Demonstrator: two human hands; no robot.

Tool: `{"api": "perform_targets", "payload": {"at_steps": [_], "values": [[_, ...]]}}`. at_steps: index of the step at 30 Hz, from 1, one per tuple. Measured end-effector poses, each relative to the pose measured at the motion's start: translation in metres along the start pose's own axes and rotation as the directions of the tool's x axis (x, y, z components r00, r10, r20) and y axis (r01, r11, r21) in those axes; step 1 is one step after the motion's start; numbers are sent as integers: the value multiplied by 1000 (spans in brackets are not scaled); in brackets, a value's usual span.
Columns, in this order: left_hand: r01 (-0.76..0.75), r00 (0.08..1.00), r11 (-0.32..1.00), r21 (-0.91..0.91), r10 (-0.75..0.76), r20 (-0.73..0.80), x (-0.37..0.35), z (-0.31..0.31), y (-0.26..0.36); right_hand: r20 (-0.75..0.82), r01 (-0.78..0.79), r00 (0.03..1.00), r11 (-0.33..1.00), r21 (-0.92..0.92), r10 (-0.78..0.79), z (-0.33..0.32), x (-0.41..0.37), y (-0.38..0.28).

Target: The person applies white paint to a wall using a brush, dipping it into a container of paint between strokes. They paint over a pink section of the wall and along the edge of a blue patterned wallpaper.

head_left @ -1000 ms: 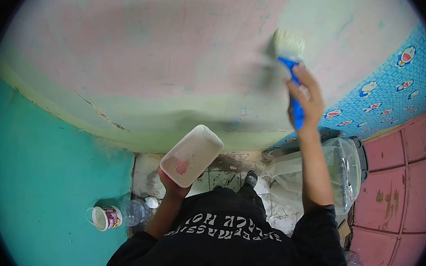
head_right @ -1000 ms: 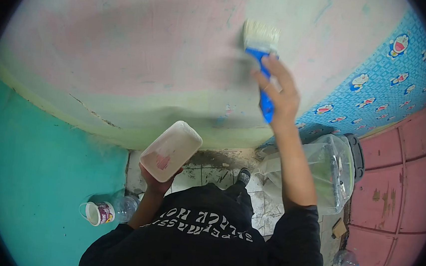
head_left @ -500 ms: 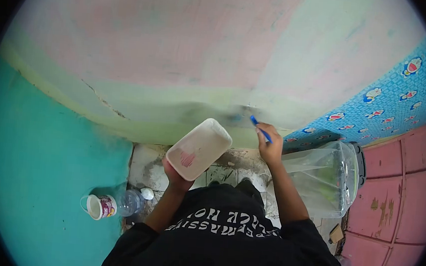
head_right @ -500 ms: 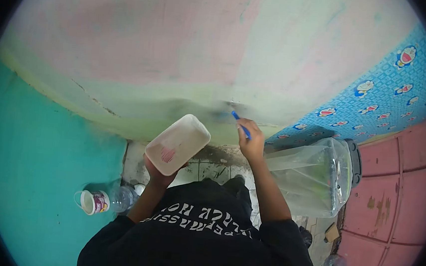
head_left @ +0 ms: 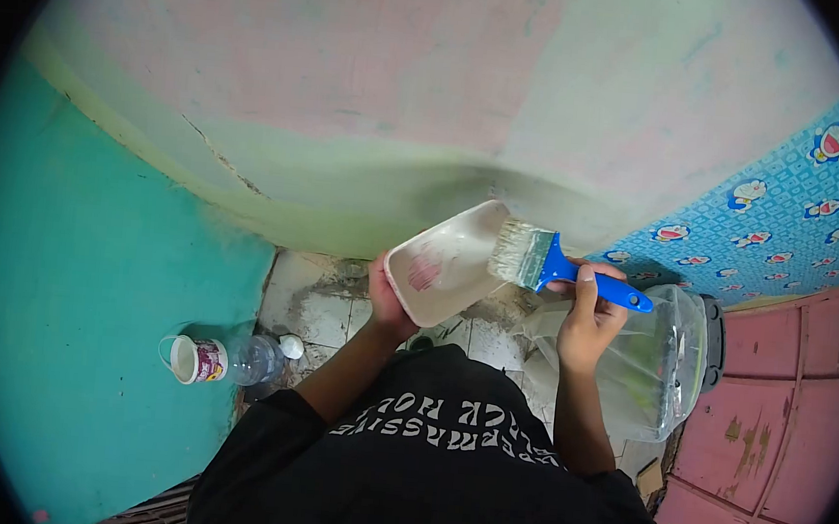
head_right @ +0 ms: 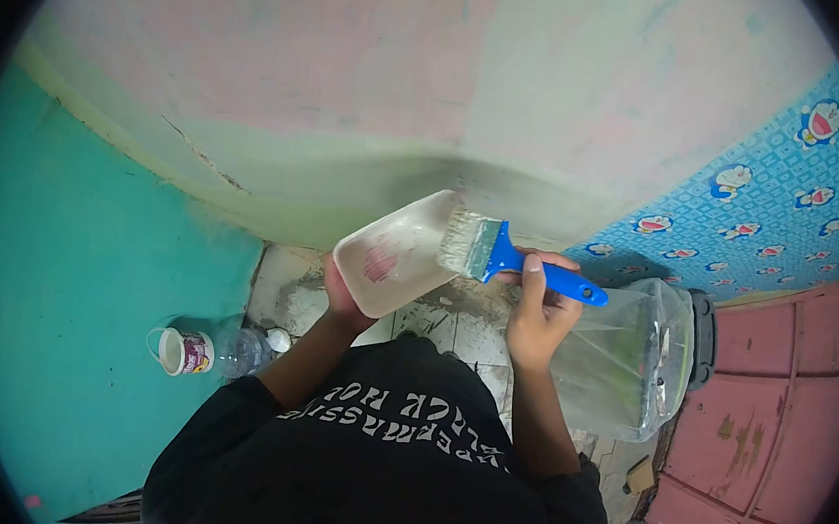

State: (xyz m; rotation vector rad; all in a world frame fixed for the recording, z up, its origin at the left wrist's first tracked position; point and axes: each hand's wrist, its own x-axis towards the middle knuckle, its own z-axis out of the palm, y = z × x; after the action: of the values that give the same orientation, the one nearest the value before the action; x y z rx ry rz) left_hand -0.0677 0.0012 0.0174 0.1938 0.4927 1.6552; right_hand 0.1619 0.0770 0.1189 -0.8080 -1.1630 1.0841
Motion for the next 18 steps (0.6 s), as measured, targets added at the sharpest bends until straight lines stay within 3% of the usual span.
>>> {"api": "perform_targets", "payload": {"at_steps": [6,9,13,17,18], "values": [[3,1000,998,64,-2,-18,2,39,-42,135,26,991,989,-149,-6,-11,-9,1],[-9,1000,997,72,7,16,-2,56,-60,225,152,973,870,-469,-48,-16,-9,-14],[-27,1000,990,138,26,11,-11,58,-85,290,153,957,878,-454,-17,-22,-15,-18],[-3,1000,997,82,4,-13,-23,50,-110,327,3,943,981,-195,62,-39,-26,-4],[-18,1000,997,82,19,-6,-27,49,-114,360,-10,929,975,-220,91,-47,-22,0]]}}
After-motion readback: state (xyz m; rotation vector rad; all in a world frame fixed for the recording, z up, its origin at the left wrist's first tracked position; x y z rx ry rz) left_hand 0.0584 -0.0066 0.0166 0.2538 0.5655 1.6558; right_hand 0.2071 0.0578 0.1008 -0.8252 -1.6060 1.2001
